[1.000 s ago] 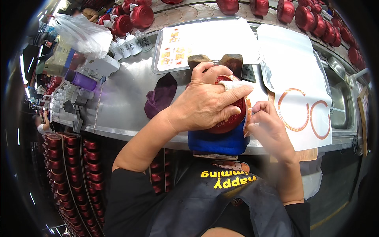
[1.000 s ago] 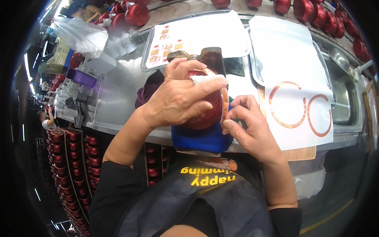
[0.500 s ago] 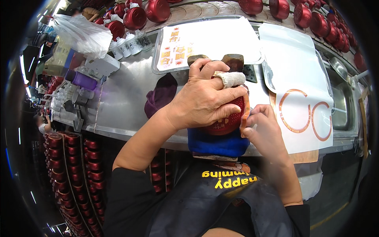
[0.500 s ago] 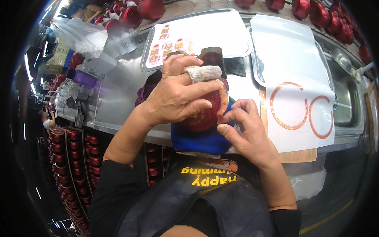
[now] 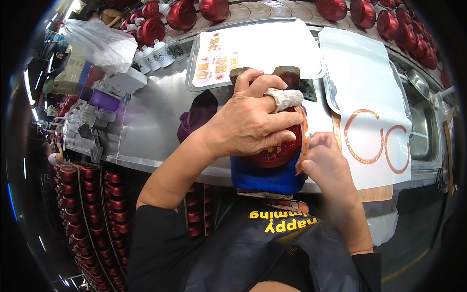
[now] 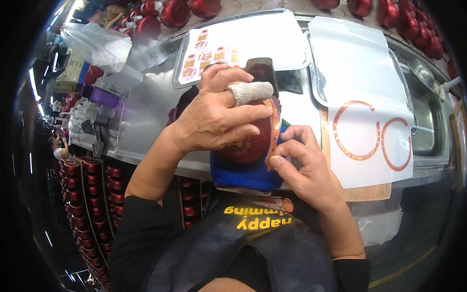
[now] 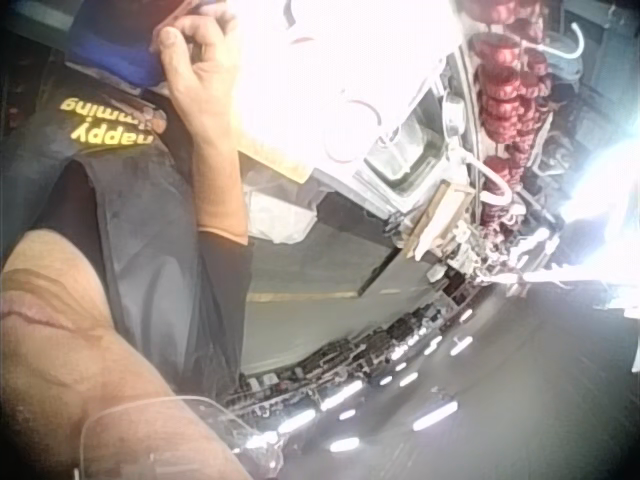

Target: The person applies gold decorative stickers to a red spherical object held in a blue clamp. They peel stickers from a sheet, place them on the object, and smooth them with a green tool and a white cloth. The person repeats this process for multiple stickers.

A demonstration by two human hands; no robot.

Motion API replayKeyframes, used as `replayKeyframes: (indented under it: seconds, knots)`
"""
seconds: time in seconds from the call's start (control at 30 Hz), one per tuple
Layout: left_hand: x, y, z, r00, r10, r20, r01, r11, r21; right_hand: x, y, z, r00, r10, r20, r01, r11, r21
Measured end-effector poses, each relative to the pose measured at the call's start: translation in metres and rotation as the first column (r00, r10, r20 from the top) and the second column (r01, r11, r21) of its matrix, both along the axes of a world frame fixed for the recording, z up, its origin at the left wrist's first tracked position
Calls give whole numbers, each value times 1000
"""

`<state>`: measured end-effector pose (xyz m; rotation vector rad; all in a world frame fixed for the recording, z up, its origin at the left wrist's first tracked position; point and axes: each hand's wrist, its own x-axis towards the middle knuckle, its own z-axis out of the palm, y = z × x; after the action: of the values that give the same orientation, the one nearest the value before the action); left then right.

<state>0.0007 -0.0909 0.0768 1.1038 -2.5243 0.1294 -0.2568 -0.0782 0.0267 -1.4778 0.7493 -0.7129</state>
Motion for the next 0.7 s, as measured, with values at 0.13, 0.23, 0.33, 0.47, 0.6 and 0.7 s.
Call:
replayKeyframes:
  seconds: [0.13, 0.23, 0.33, 0.47, 0.6, 0.7]
  knots:
    - [-2, -1, -3, 1000, 6, -19, -6, 1000, -2, 4, -1, -9, 1000, -10, 1, 10, 1000, 8]
    - [-4, 0, -5, 998, -31, -61, 30, 999, -15, 4, -1, -15, 1000, -14, -21, 12, 998, -54]
    - [-5, 4, -4, 993, -94, -74, 95, 995, 20, 3, -2, -17, 999, 5, -50, -12, 990, -142]
    - [-4, 5, 1, 982, -60, -180, 70, 996, 47, 1, -1, -14, 999, 24, -37, -29, 989, -146]
    - [-5, 4, 0, 997, 9, -72, -5, 998, 60, 2, 0, -11, 998, 26, -60, -36, 984, -176]
    - [-11, 11, -5, 992, -58, -108, 67, 994, 81, 1, -1, -11, 998, 51, -46, -59, 983, -177]
